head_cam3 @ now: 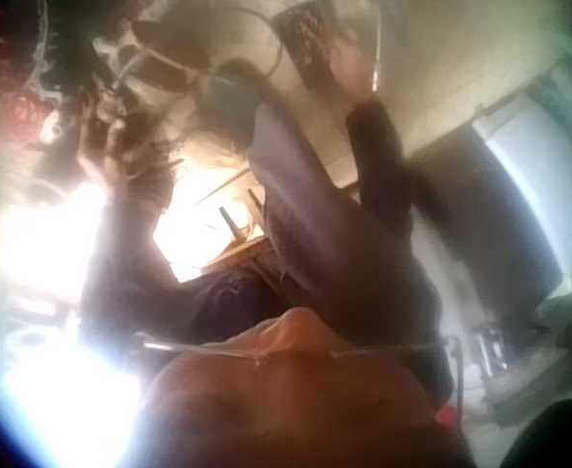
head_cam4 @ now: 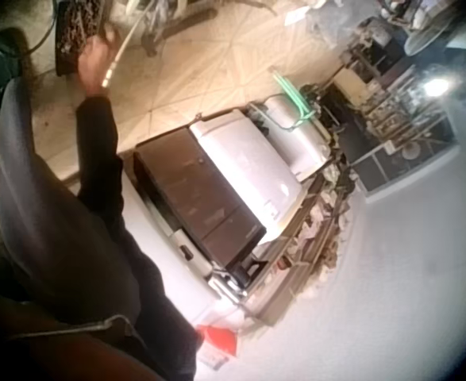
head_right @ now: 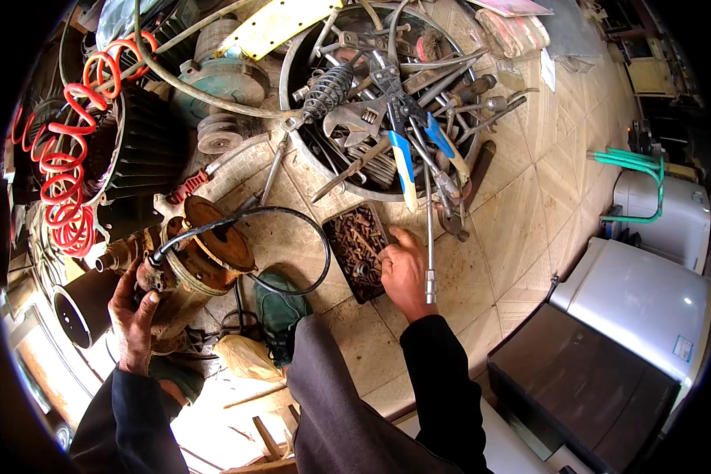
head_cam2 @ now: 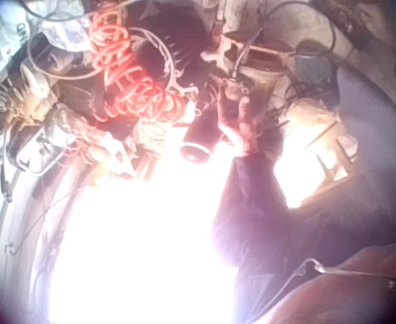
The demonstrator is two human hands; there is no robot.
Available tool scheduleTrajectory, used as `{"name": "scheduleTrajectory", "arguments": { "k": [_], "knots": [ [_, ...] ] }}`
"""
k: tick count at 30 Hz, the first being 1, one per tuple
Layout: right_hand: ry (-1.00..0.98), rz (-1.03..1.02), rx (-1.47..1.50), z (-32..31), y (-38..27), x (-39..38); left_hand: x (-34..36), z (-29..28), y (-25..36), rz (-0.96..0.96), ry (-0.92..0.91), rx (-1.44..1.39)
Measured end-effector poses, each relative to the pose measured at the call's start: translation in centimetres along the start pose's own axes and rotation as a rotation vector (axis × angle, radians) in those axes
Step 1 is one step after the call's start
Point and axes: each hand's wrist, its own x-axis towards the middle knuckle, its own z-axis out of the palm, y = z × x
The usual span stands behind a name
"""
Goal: The person sits on the floor and works on a rusty mechanical part, possibly a brake drum or hub. They use a small tool to clean or adjust the part, then reach into a container to pick up small metal pieces, likely bolts or screws, and insert them into the part.
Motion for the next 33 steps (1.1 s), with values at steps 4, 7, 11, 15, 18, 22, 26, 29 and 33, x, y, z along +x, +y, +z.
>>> {"name": "scheduleTrajectory", "arguments": {
  "k": [4,7,11,15,18,22,26,29,33],
  "knots": [
    [0.029,0.002,0.038,0.4,-0.2,0.0,-0.1,0.0,0.1,-0.005,0.007,-0.011],
    [0.066,-0.049,0.005,0.0,-1.0,0.6,0.0,-0.1,-0.2,-0.005,0.006,-0.006],
    [0.024,-0.024,0.05,-0.2,-0.7,1.0,0.0,-0.1,-0.3,-0.002,0.003,-0.015],
    [0.01,-0.035,0.028,-0.6,-1.1,1.3,-0.1,0.1,0.2,-0.003,-0.004,-0.031],
    [0.016,-0.072,-0.041,-0.2,-1.0,1.2,-0.1,0.1,0.2,0.006,-0.01,-0.024],
    [0.02,-0.01,-0.027,0.6,-0.2,1.0,0.0,0.0,-0.1,0.008,-0.009,-0.031],
    [-0.022,0.002,0.062,0.5,-0.3,0.9,0.0,0.0,-0.3,0.012,-0.01,-0.024],
    [-0.111,-0.062,0.121,-0.1,-0.5,0.4,-0.2,-0.1,0.0,0.003,0.001,-0.024],
    [-0.018,-0.003,0.135,-0.6,-0.7,0.6,0.0,-0.1,-0.3,0.019,-0.009,-0.019]
  ]
}}
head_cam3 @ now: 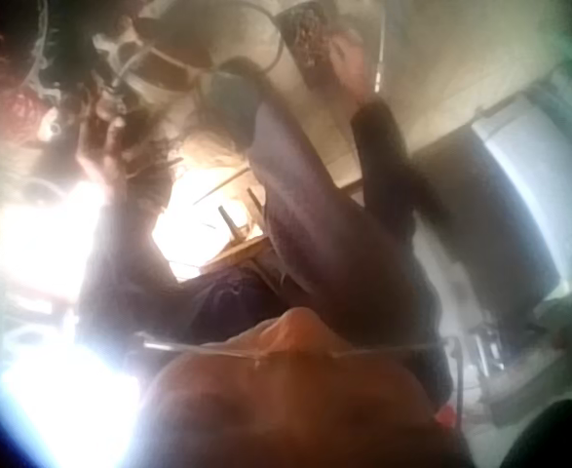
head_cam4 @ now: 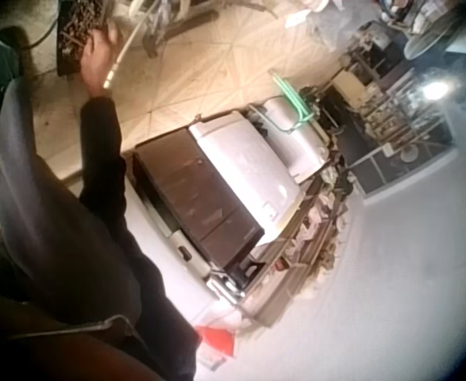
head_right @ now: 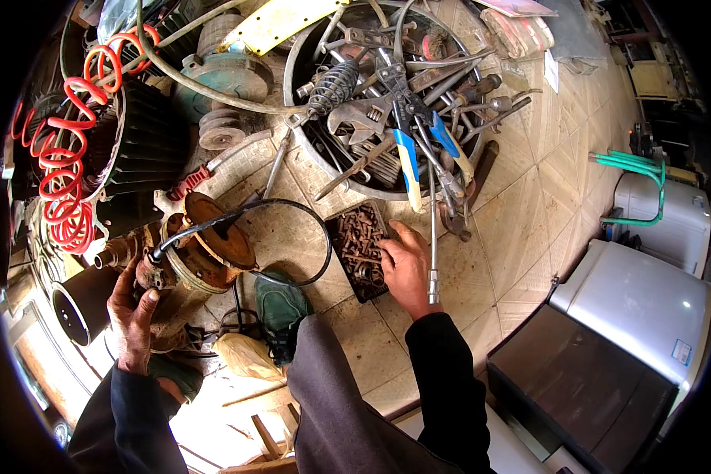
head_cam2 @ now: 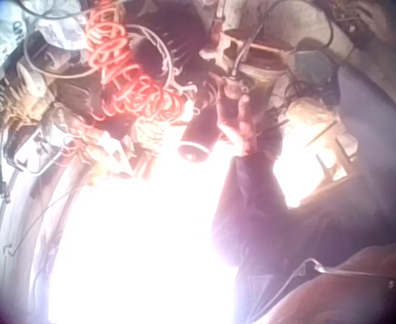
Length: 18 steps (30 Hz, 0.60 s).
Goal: The person sits on the floor and works on a rusty mechanical part, possibly a brake drum or hub. They use a small tool to clean or adjust the part, then reach into a container to pick up small metal pieces, likely bolts or screws, and insert them into the part.
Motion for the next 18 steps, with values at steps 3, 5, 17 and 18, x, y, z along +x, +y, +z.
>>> {"name": "scheduleTrajectory", "arguments": {
  "k": [3,5,17,18],
  "knots": [
    [0.05,-0.127,-0.13,0.3,-0.1,0.3,0.0,0.1,0.3,-0.012,-0.001,0.031],
    [0.046,-0.146,-0.152,0.5,-0.1,0.7,-0.1,0.1,0.7,-0.008,0.003,0.033],
    [-0.054,-0.314,-0.329,-0.9,0.2,1.7,-0.2,0.0,0.2,-0.024,0.006,-0.012],
    [-0.047,-0.3,-0.326,-0.9,0.2,1.6,-0.1,0.0,0.2,-0.025,0.006,-0.009]
  ]
}}
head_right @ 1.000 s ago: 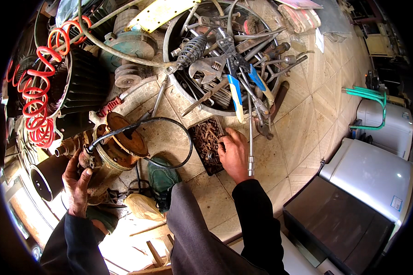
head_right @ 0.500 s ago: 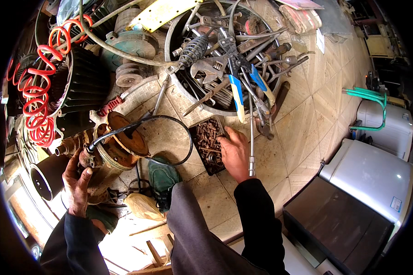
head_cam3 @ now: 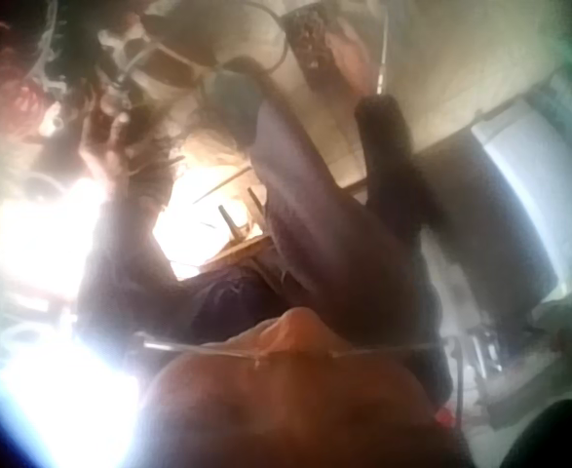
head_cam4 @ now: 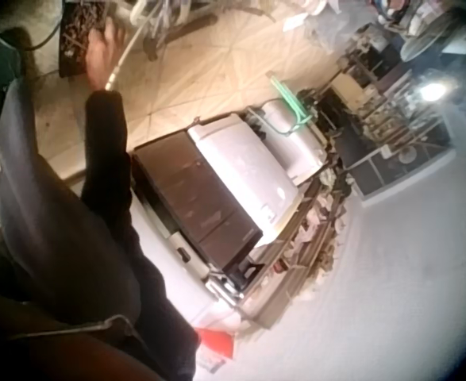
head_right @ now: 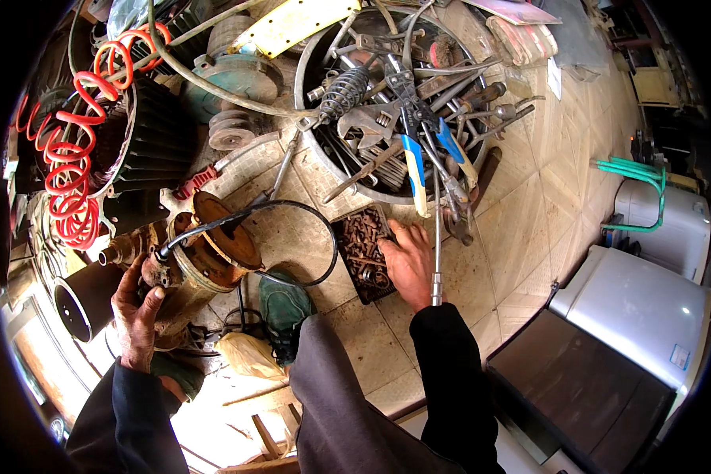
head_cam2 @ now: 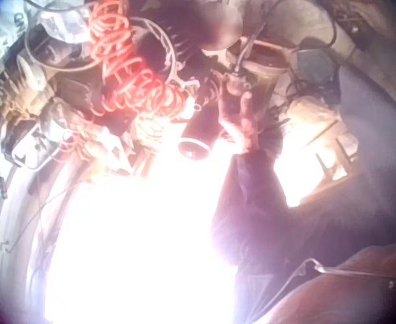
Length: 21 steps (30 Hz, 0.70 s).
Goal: The person sits on the floor and works on a rusty mechanical part, possibly a brake drum or hub. They use a small tool to clean or adjust the part, then reach into a container to pick up small metal pieces, likely bolts or screws, and insert them into the part.
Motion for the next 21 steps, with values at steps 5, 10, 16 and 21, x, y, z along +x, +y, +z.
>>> {"name": "scheduleTrajectory", "arguments": {
  "k": [5,10,16,21],
  "knots": [
    [0.173,0.173,0.236,0.4,-1.0,-0.7,0.0,-0.1,-0.1,-0.003,0.006,0.034],
    [0.239,0.607,1.025,0.0,-5.9,-2.8,-0.2,-0.5,-0.3,0.0,0.034,0.037],
    [0.108,0.41,2.13,-0.2,-12.6,-0.4,0.1,-0.3,0.0,0.007,-0.018,0.109],
    [0.047,0.302,2.077,-0.6,-13.6,1.2,0.0,0.1,1.0,-0.016,0.0,0.032]
  ]
}}
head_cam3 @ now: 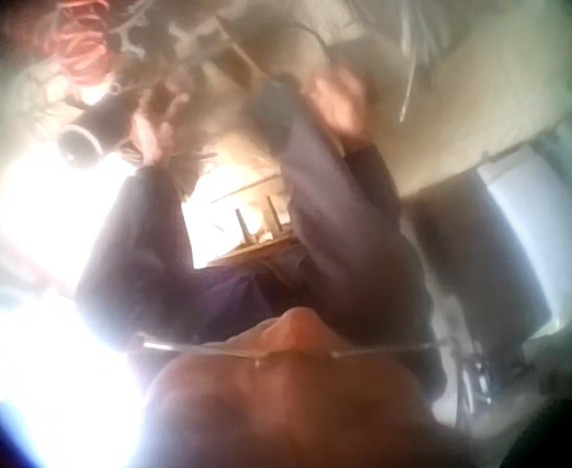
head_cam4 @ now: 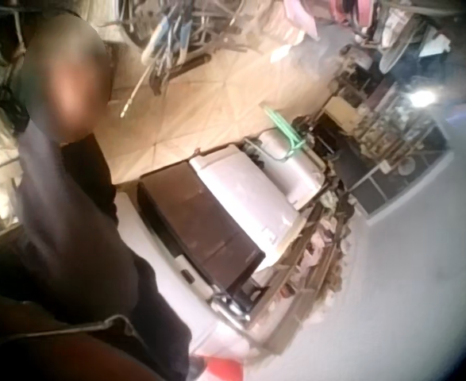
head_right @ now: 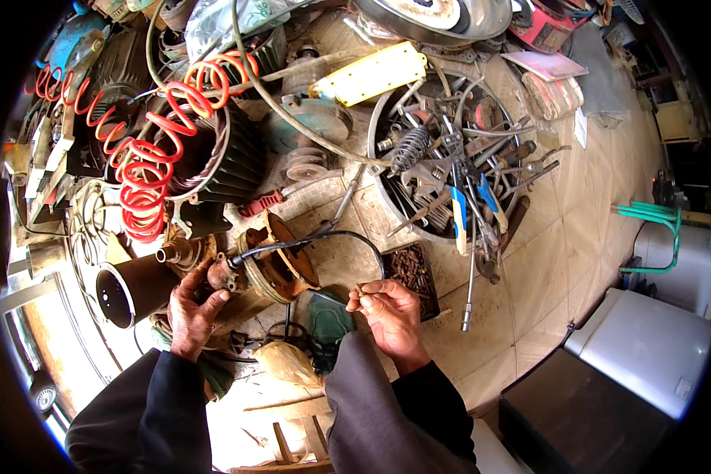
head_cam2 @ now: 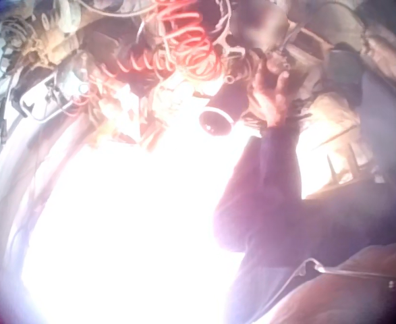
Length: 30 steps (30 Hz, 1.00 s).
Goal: The person sits on the floor and works on a rusty mechanical part, possibly a brake drum or hub. They use a small tool to clean or adjust the part, then reach into a container to pick up small metal pieces, likely bolts or screws, and insert them into the part.
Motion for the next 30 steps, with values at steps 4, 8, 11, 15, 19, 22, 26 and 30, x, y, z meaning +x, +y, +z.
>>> {"name": "scheduleTrajectory", "arguments": {
  "k": [4,8,11,15,19,22,26,30],
  "knots": [
    [-0.022,-0.06,-0.098,0.6,0.2,0.6,0.0,-0.2,-0.3,0.051,0.021,0.113],
    [0.042,-0.057,-0.275,0.9,0.2,0.9,0.0,-0.3,-1.2,0.061,0.034,0.084],
    [0.116,-0.033,-0.377,1.1,0.3,0.8,-0.1,-0.2,0.2,0.051,0.029,0.195],
    [0.094,-0.003,-0.203,0.7,0.4,1.0,-0.1,-0.2,0.2,0.037,0.029,0.152],
    [0.061,0.045,0.042,0.6,-0.1,1.1,0.0,-0.2,-0.1,0.041,0.021,0.131],
    [0.102,0.073,0.076,0.6,-0.2,1.1,-0.1,-0.1,0.6,0.054,0.027,0.127],
    [0.141,0.036,-0.019,-0.3,-0.5,-0.1,0.2,0.0,-0.5,0.041,0.017,0.149],
    [0.373,0.062,-0.524,-4.0,-1.5,-3.2,0.1,-1.1,-2.3,0.023,-0.011,0.077]
  ]
}}
